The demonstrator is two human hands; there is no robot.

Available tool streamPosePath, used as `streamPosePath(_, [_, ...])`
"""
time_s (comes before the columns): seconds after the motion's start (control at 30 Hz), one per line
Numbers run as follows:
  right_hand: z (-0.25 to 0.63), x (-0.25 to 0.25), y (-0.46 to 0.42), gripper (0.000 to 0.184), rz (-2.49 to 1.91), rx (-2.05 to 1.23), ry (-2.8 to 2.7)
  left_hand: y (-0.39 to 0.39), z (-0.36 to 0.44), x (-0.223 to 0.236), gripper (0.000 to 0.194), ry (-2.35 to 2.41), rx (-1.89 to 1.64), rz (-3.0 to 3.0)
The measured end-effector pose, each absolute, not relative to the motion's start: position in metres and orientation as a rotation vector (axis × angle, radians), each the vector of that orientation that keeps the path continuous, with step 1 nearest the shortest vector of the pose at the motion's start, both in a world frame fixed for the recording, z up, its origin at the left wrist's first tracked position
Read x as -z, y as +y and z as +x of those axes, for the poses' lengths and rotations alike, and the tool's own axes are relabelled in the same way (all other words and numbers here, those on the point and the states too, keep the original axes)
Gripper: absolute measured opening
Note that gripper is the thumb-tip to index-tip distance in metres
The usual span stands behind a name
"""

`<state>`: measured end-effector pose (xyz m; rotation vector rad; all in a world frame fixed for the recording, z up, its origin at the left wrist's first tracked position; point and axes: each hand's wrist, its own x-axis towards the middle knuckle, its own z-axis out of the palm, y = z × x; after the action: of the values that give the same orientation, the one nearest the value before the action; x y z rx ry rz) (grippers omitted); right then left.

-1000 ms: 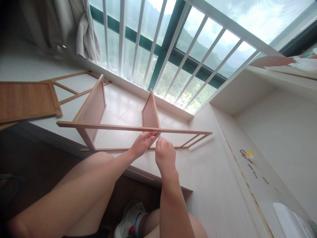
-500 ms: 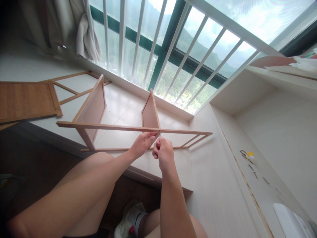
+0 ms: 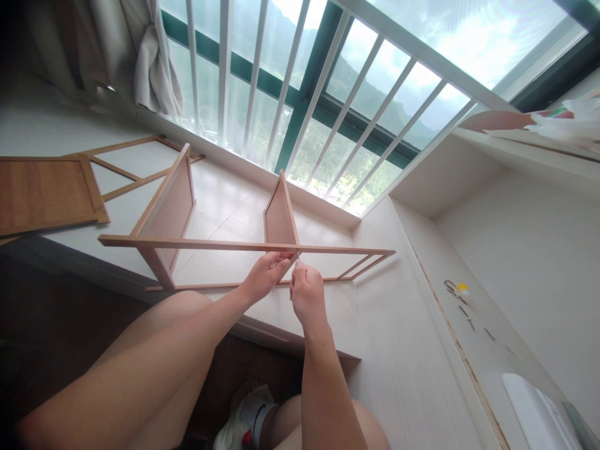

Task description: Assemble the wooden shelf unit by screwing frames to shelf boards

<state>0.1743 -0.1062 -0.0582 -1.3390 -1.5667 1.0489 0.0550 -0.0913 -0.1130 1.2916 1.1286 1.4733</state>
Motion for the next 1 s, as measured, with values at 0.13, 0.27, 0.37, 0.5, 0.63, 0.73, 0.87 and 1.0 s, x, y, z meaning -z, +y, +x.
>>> streamPosePath(0.13, [0.171,0.051,-0.112,0.039,-1.157,-1.373,-1.4,-0.091,0.055,0.114,0.031,1.177,-1.472,1.275])
streamPosePath(0.27, [0.171,0.044,-0.119,0.037,-1.119,-1.361,-1.385,-0.09,0.053,0.114,0.033,1.162,-1.465,1.291])
streamPosePath(0.37, [0.174,0.04,-0.121,0.031,-1.081,-1.3,-1.415,-0.09,0.051,0.113,0.036,1.161,-1.419,1.281])
streamPosePath(0.5, [0.18,0.036,-0.121,0.03,-1.032,-1.217,-1.404,-0.089,0.048,0.111,0.04,1.256,-1.351,1.269])
streamPosePath(0.63, [0.188,0.036,-0.118,0.036,-1.014,-1.08,-1.381,-0.088,0.047,0.109,0.041,1.308,-1.31,1.275])
streamPosePath(0.73, [0.196,0.038,-0.114,0.037,-0.989,-1.011,-1.348,-0.087,0.045,0.109,0.04,1.371,-1.295,1.273])
streamPosePath(0.87, [0.207,0.035,-0.108,0.039,-0.971,-0.952,-1.305,-0.084,0.044,0.111,0.039,1.423,-1.254,1.289])
streamPosePath(1.0, [0.217,0.029,-0.108,0.037,-0.965,-0.822,-1.263,-0.082,0.043,0.112,0.04,1.467,-1.215,1.32])
